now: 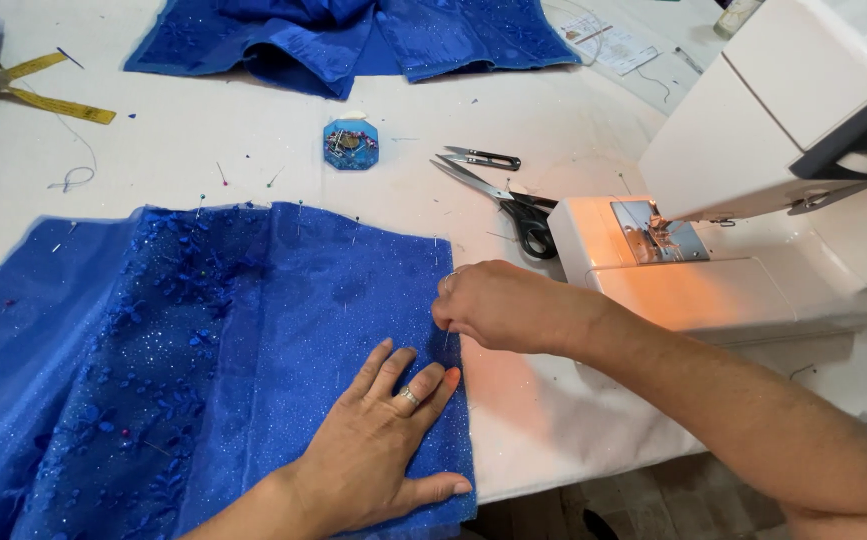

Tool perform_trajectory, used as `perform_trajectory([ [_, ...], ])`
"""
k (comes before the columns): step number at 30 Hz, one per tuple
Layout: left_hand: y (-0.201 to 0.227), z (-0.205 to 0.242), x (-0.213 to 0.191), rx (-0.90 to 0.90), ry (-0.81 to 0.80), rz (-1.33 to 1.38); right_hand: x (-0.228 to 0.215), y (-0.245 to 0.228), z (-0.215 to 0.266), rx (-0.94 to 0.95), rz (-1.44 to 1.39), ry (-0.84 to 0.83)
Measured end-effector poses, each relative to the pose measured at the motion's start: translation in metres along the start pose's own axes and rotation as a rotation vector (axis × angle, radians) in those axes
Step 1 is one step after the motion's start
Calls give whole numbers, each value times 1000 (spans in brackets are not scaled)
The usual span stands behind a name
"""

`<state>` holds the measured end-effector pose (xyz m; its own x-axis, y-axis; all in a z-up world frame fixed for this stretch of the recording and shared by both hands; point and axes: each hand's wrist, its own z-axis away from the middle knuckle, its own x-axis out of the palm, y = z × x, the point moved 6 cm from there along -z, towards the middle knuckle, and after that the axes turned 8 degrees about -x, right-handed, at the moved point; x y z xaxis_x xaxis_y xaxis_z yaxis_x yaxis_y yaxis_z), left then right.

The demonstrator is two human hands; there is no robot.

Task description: The person aligns two pieces of blue fabric on a white table and secures them with straight pins. They smooth the fabric with their hands and repeatedly insert pins along the edges to hold the layers together.

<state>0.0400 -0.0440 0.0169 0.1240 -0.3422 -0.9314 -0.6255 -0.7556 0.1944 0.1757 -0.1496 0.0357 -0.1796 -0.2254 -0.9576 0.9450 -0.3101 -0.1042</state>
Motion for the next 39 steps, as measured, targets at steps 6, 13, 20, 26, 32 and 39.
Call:
perform_trajectory([
  [6,11,9,18,-112,-8,27,4,-20,-6,-252,336,-39],
  [13,11,12,19,-100,40,34,-10,-36,4,-519,457,236],
  [20,11,8,23,45,-70,-194,-14,-32,4,-566,424,298],
  [26,6,-5,3,-22,-156,40,-10,-25,2,-532,336,304],
  [32,3,-18,14,-101,-9,-47,-9,-20,0,-499,336,301],
  [39,27,-29,20,-288,-99,-186,-7,-18,-1,-483,295,256],
])
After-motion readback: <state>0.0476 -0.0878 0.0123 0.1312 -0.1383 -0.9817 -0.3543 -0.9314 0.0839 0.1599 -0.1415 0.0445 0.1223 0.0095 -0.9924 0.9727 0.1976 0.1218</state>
